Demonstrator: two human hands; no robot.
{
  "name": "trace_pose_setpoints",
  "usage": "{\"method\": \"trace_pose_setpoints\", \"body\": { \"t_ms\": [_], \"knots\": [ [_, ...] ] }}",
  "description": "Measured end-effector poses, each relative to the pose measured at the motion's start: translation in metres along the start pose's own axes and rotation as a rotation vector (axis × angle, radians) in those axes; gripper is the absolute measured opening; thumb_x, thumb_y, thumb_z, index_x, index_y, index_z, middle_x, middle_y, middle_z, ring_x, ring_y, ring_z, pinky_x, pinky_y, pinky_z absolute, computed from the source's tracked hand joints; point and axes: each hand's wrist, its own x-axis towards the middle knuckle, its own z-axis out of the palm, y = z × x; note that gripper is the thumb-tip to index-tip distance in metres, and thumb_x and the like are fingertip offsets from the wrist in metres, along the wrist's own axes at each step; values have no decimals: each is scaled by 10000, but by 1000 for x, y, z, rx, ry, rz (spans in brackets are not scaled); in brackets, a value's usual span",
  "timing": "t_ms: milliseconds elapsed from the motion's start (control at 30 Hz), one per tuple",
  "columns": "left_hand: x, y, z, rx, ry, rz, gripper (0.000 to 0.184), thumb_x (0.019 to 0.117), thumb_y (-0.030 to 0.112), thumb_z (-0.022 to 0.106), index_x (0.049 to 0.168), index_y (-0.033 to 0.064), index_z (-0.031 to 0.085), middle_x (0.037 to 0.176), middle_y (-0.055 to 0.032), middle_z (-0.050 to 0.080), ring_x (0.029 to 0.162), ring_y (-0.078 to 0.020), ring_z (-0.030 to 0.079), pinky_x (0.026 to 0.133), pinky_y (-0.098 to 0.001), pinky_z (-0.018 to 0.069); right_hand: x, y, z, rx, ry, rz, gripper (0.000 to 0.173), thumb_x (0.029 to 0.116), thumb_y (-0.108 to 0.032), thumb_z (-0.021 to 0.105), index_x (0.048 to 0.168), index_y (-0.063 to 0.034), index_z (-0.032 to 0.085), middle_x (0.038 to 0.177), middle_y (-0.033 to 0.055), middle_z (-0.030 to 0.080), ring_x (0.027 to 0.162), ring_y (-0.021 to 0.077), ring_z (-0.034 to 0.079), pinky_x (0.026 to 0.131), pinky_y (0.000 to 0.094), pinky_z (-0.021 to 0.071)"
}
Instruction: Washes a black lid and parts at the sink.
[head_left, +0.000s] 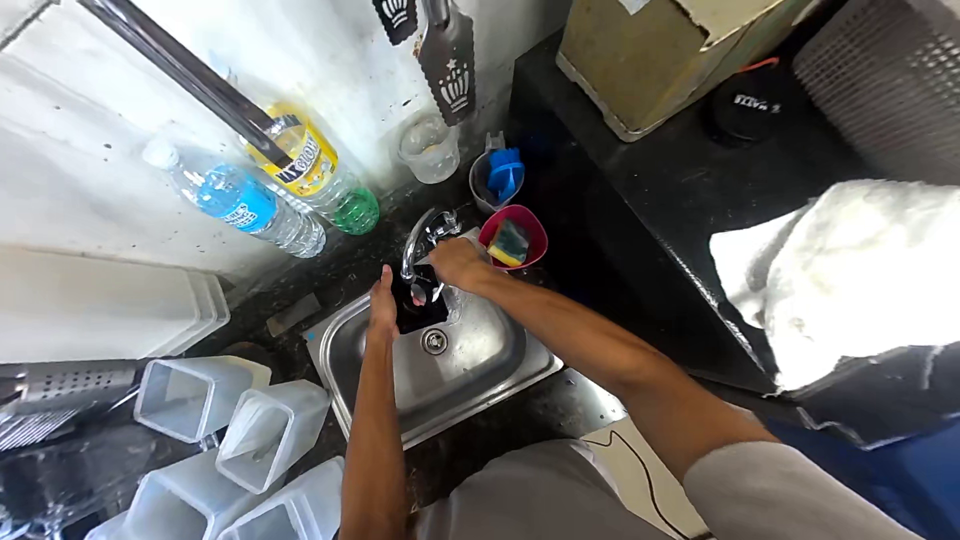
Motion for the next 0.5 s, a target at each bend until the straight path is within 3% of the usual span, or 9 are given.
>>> {"method": "trace_pose_setpoints", "body": {
  "t_ms": [133, 300, 400, 500],
  "knots": [
    [2, -10, 2, 14, 151, 103, 644, 1002, 714, 361, 1238, 169, 611, 812, -48, 682, 643, -168, 660, 606, -378, 590, -4, -2, 5, 22, 102, 37, 110, 932, 6, 609, 988, 40, 698, 1054, 253, 689, 996, 451, 674, 766, 612, 547],
    [4, -7, 5, -67, 392, 77, 699, 1006, 719, 338, 1338, 145, 559, 917, -89, 688, 696, -195, 664, 639, -419, 585, -21, -12, 15, 119, 175, 174, 139, 946, 12, 580, 1006, 53, 698, 1043, 277, 693, 980, 473, 678, 749, 619, 538],
    [7, -11, 0, -98, 345, 53, 685, 1017, 704, 314, 1309, 134, 557, 868, -87, 689, 662, -202, 671, 603, -419, 593, -31, -14, 6, 118, 114, 163, 126, 944, -34, 609, 984, 43, 700, 1048, 270, 693, 998, 470, 673, 766, 636, 530],
    [0, -15, 0, -9, 180, 58, 727, 982, 756, 332, 1346, 173, 568, 924, -77, 707, 735, -193, 682, 668, -421, 597, -24, -17, 15, 57, 41, 76, 133, 949, 9, 602, 1016, 51, 708, 1103, 272, 687, 1046, 464, 663, 809, 636, 534]
  ]
}}
